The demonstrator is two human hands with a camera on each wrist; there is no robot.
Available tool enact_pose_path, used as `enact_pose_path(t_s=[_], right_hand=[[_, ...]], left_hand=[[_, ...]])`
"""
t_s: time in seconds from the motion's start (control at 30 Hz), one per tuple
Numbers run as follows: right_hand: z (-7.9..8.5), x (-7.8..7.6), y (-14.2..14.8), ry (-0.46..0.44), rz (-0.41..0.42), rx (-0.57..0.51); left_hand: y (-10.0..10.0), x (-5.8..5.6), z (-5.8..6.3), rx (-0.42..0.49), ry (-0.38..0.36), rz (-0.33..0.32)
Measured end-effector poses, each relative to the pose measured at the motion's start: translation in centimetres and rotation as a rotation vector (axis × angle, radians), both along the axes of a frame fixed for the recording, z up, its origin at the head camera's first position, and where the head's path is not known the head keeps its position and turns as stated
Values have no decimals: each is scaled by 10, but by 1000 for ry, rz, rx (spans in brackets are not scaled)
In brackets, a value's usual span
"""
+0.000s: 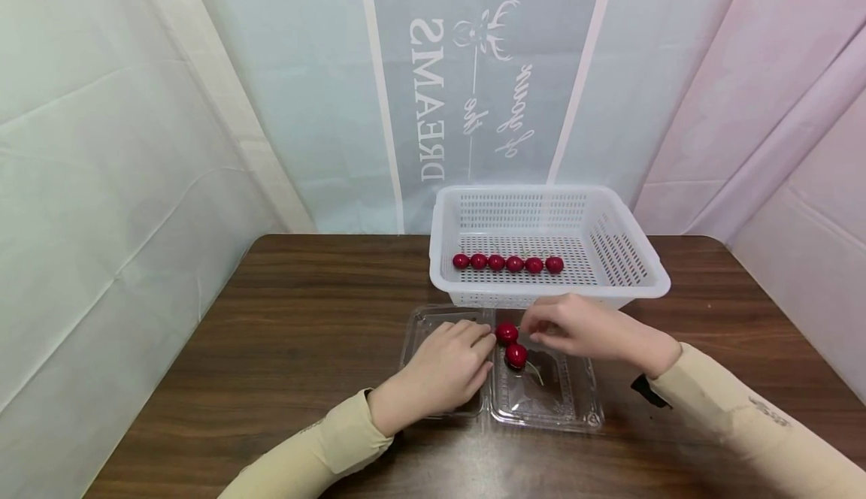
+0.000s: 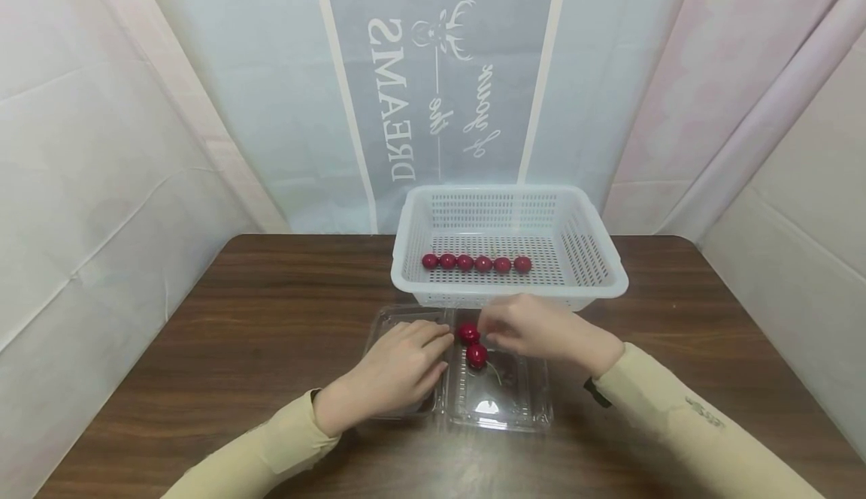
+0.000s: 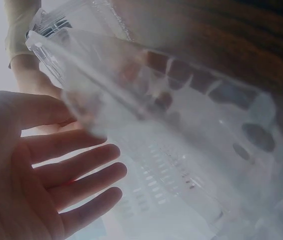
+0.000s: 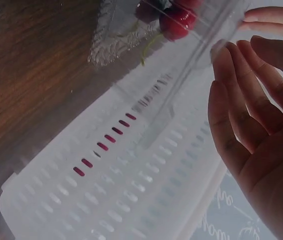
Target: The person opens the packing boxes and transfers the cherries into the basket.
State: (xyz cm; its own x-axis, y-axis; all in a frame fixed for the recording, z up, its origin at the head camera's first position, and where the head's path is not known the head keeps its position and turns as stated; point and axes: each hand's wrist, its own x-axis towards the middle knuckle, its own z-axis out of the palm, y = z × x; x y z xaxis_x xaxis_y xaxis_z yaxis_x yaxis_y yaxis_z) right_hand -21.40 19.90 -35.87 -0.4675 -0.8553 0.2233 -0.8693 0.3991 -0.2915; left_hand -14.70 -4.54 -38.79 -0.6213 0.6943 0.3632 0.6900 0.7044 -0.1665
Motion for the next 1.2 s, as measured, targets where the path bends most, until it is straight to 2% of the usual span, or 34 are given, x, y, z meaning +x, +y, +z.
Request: enact_pose_path(t_s=[0.23, 0.7, 1.2], right_hand=[[-8, -1, -7, -20, -2, 71], [-16, -1, -17, -123, -19, 186], [-22, -5, -20, -116, 43, 224]], left_hand=[[0, 1, 1, -3, -5, 2], [2, 2, 3, -11, -13, -1], [0, 0, 0, -4, -3, 9]])
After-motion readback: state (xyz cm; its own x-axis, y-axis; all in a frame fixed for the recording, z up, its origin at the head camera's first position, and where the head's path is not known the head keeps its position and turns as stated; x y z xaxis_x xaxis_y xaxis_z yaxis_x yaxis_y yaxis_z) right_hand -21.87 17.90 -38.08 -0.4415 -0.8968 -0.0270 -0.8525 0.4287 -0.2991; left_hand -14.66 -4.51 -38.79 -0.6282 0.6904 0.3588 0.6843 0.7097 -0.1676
